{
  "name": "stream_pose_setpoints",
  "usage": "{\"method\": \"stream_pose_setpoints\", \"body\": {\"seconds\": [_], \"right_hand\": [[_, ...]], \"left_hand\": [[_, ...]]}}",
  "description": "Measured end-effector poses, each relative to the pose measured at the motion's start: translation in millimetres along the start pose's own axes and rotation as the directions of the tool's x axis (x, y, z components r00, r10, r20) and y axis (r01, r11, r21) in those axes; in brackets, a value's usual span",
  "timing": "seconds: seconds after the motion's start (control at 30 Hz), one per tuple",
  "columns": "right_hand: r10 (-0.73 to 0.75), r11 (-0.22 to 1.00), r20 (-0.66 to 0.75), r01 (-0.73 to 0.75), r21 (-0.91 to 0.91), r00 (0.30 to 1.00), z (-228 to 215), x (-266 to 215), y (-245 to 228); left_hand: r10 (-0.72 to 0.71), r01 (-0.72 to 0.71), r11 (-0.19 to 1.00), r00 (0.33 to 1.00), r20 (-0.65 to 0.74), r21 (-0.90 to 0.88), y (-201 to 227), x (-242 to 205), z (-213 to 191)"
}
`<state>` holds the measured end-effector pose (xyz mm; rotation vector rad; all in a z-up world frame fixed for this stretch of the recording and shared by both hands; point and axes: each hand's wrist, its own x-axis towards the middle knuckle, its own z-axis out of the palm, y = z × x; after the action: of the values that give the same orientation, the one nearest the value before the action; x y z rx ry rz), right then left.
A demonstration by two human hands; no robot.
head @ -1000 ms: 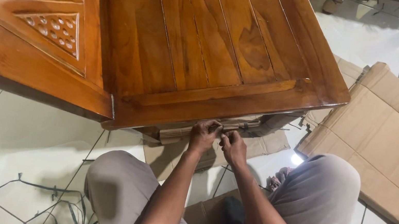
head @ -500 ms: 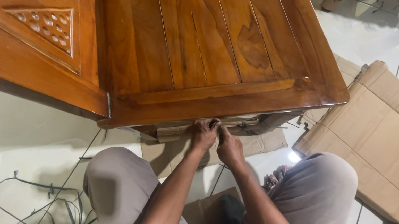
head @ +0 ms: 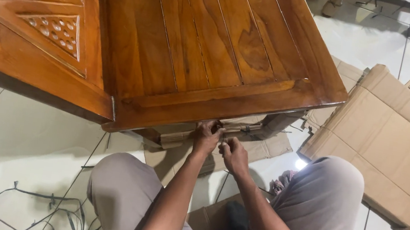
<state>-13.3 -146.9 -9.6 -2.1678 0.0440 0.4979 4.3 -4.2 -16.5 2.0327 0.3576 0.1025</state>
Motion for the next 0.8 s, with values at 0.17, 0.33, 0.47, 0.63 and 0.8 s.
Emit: {"method": "stream_pose_setpoints", "body": {"seconds": [0.17, 0.33, 0.47, 0.63, 0.8], "right_hand": [[0.129, 0.902, -0.031, -0.105, 0.419, 0.991, -9.6, -4.9, -18.3], [0.114, 0.683, -0.051, -0.041, 0.73, 0.992, -3.1, -8.4, -19.7], [0.063, 0.676, -0.073, 0.011, 0.737, 0.995, 1.2, -5.5, -14.3], [0.021, 0.826, -0.162, 0.074, 0.559, 0.987, 0.4, -5.4, -14.9], [-0.031, 0.972, -0.261, 0.089, 0.215, 0.965, 2.9, -3.1, -14.0]], "left_hand": [[-0.01, 0.013, 0.996, 1.0, -0.026, 0.094, -37.7, 10.7, 10.4], [-0.041, 0.041, 0.999, 0.999, -0.028, -0.016, -20.0, 4.0, 7.2], [-0.093, 0.09, 0.993, 0.995, -0.04, -0.082, -16.6, 3.6, 13.7], [-0.082, 0.081, 0.996, 0.996, -0.034, -0.043, -11.0, 2.0, 9.7], [-0.091, 0.091, 0.996, 0.996, -0.012, 0.01, 0.5, -1.6, 2.7]]}}
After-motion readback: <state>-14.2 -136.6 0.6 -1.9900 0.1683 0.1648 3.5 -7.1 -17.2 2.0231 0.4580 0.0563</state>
